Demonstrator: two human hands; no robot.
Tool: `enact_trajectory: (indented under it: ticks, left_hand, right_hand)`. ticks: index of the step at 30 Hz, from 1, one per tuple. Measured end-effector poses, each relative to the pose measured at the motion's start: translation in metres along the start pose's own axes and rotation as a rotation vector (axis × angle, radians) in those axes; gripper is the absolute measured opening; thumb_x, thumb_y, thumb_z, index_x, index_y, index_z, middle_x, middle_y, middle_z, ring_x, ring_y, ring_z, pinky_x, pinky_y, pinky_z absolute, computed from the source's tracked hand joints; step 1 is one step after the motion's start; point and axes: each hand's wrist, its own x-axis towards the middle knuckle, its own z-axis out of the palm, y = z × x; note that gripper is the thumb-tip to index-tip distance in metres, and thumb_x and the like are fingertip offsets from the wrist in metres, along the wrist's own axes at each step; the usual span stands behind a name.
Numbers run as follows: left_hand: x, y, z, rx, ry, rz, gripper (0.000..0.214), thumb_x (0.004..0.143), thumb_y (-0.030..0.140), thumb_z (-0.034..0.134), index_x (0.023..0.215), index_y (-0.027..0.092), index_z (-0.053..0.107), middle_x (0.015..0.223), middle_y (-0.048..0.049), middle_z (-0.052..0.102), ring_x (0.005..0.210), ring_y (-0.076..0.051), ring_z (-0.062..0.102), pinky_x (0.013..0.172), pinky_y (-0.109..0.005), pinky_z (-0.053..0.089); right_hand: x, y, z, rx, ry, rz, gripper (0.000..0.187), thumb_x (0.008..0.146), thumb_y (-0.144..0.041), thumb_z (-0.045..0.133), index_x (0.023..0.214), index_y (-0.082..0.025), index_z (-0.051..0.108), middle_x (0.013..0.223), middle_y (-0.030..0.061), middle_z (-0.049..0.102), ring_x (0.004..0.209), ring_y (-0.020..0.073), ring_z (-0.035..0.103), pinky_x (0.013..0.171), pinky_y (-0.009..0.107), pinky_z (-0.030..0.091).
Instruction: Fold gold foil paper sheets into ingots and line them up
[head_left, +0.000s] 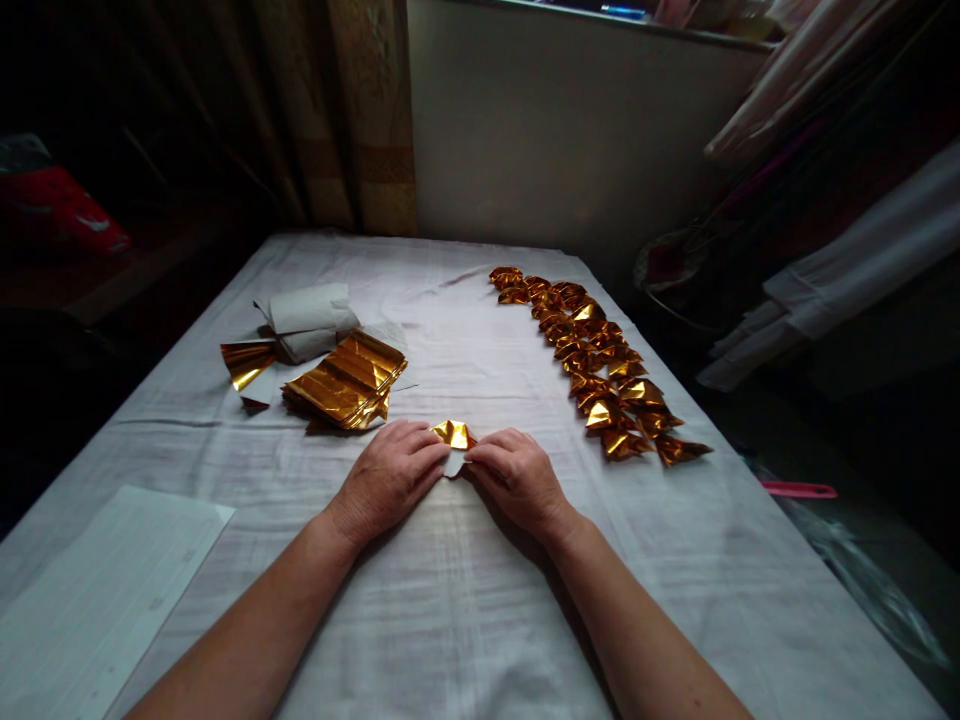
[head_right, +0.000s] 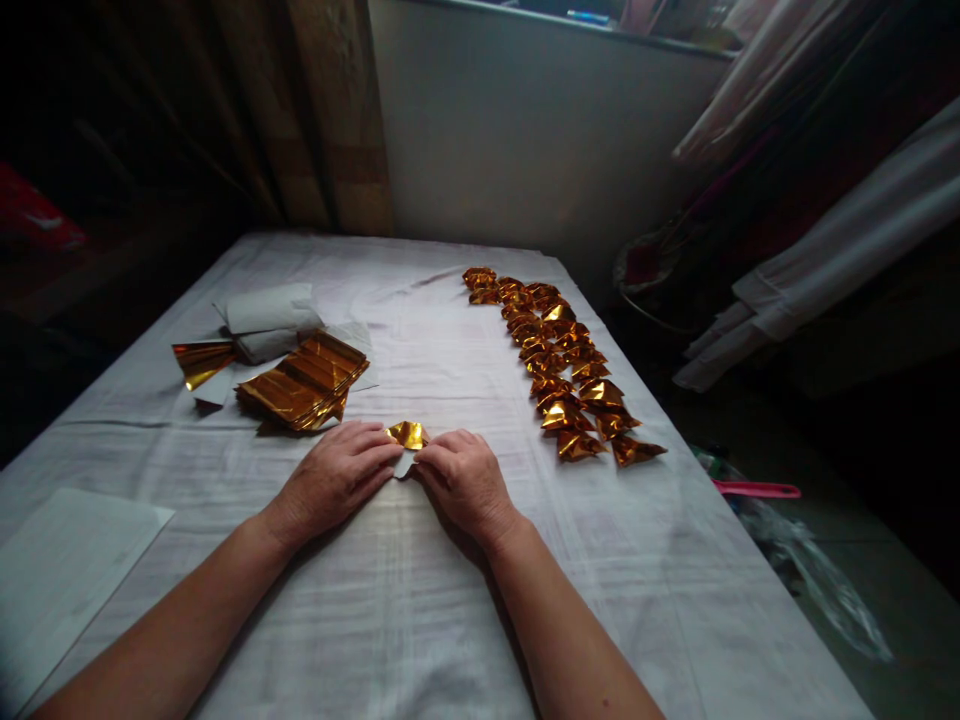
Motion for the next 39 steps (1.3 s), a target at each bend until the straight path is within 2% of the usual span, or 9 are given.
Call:
enact_trajectory:
  ticks: [4, 7, 10, 17, 24, 28, 31, 36, 39]
  left_hand:
    - [0.000, 0.005, 0.003, 0.032, 0.053, -0.012, 0.015, 0.094, 0.022, 0.056, 0.102, 0.020, 0.069, 0.106, -0.0065, 0.072, 0.112, -0.026, 0.059, 0.100, -0.044, 0.048]
    - [0.000, 0.010, 0.006, -0.006, 0.066, -0.035, 0.017, 0.095, 0.019, 0.052, 0.097, 0.020, 0.069, 0.105, -0.0071, 0.072, 0.106, -0.022, 0.061, 0.095, -0.039, 0.052]
    - [-0.001, 0.011, 0.008, -0.039, 0.057, -0.046, 0.020, 0.097, 0.021, 0.048, 0.101, 0.020, 0.068, 0.107, -0.0076, 0.071, 0.102, -0.020, 0.063, 0.091, -0.036, 0.055]
    - [-0.001, 0.013, -0.001, -0.072, -0.059, 0.010, 0.028, 0.099, 0.026, 0.047, 0.121, 0.027, 0.065, 0.113, -0.0071, 0.068, 0.105, -0.021, 0.062, 0.092, -0.037, 0.054]
    - [-0.001, 0.011, -0.010, -0.114, -0.122, 0.079, 0.030, 0.097, 0.022, 0.048, 0.123, 0.026, 0.064, 0.111, -0.0076, 0.065, 0.106, -0.021, 0.060, 0.095, -0.038, 0.051]
    - [0.002, 0.014, -0.013, -0.052, -0.171, 0.089, 0.025, 0.097, 0.025, 0.050, 0.115, 0.024, 0.067, 0.108, -0.0080, 0.063, 0.105, -0.022, 0.059, 0.095, -0.038, 0.051]
    - [0.004, 0.016, -0.015, -0.028, -0.175, 0.097, 0.023, 0.096, 0.026, 0.051, 0.110, 0.024, 0.068, 0.106, -0.0077, 0.064, 0.105, -0.023, 0.059, 0.095, -0.039, 0.051]
    - [0.004, 0.016, -0.014, -0.036, -0.137, 0.108, 0.022, 0.095, 0.024, 0.052, 0.109, 0.023, 0.069, 0.108, -0.0078, 0.065, 0.105, -0.023, 0.060, 0.096, -0.040, 0.051]
    - [0.002, 0.015, -0.012, -0.041, -0.121, 0.099, 0.022, 0.095, 0.025, 0.052, 0.109, 0.024, 0.069, 0.107, -0.0074, 0.065, 0.104, -0.023, 0.060, 0.095, -0.039, 0.051]
  right_hand:
    - [0.001, -0.004, 0.001, 0.025, 0.036, 0.053, 0.004, 0.089, -0.025, 0.066, 0.092, -0.024, 0.068, 0.091, 0.0043, 0.069, 0.086, 0.0201, 0.062, 0.078, 0.032, 0.047]
    - [0.003, -0.005, 0.004, 0.066, 0.047, 0.128, 0.015, 0.084, -0.020, 0.067, 0.098, -0.023, 0.062, 0.097, 0.0055, 0.067, 0.088, 0.0207, 0.061, 0.078, 0.032, 0.048]
    - [0.004, -0.005, 0.006, 0.095, 0.062, 0.167, 0.018, 0.081, -0.018, 0.067, 0.096, -0.023, 0.057, 0.094, 0.0044, 0.063, 0.083, 0.0198, 0.059, 0.075, 0.031, 0.049]
    - [0.003, -0.005, 0.007, 0.116, 0.060, 0.179, 0.018, 0.081, -0.022, 0.066, 0.093, -0.023, 0.054, 0.094, 0.0041, 0.060, 0.083, 0.0195, 0.058, 0.074, 0.031, 0.048]
    - [0.004, -0.003, 0.008, 0.140, 0.056, 0.181, 0.013, 0.083, -0.017, 0.061, 0.090, -0.023, 0.053, 0.090, 0.0029, 0.058, 0.083, 0.0196, 0.056, 0.075, 0.031, 0.047]
    - [0.004, 0.000, 0.008, 0.157, 0.063, 0.186, 0.011, 0.084, -0.015, 0.056, 0.090, -0.024, 0.054, 0.089, 0.0031, 0.057, 0.083, 0.0194, 0.057, 0.075, 0.031, 0.047]
    - [0.002, 0.001, 0.009, 0.158, 0.099, 0.191, 0.015, 0.084, -0.012, 0.053, 0.094, -0.023, 0.054, 0.091, 0.0039, 0.057, 0.080, 0.0182, 0.058, 0.073, 0.030, 0.049]
    - [-0.003, 0.002, 0.015, 0.096, 0.235, 0.209, 0.031, 0.082, -0.010, 0.053, 0.111, -0.020, 0.054, 0.100, 0.0069, 0.061, 0.075, 0.0171, 0.060, 0.073, 0.031, 0.052]
    - [-0.004, 0.001, 0.015, 0.017, 0.253, 0.191, 0.028, 0.084, -0.013, 0.058, 0.111, -0.019, 0.058, 0.096, 0.0067, 0.067, 0.082, 0.0207, 0.063, 0.076, 0.034, 0.052]
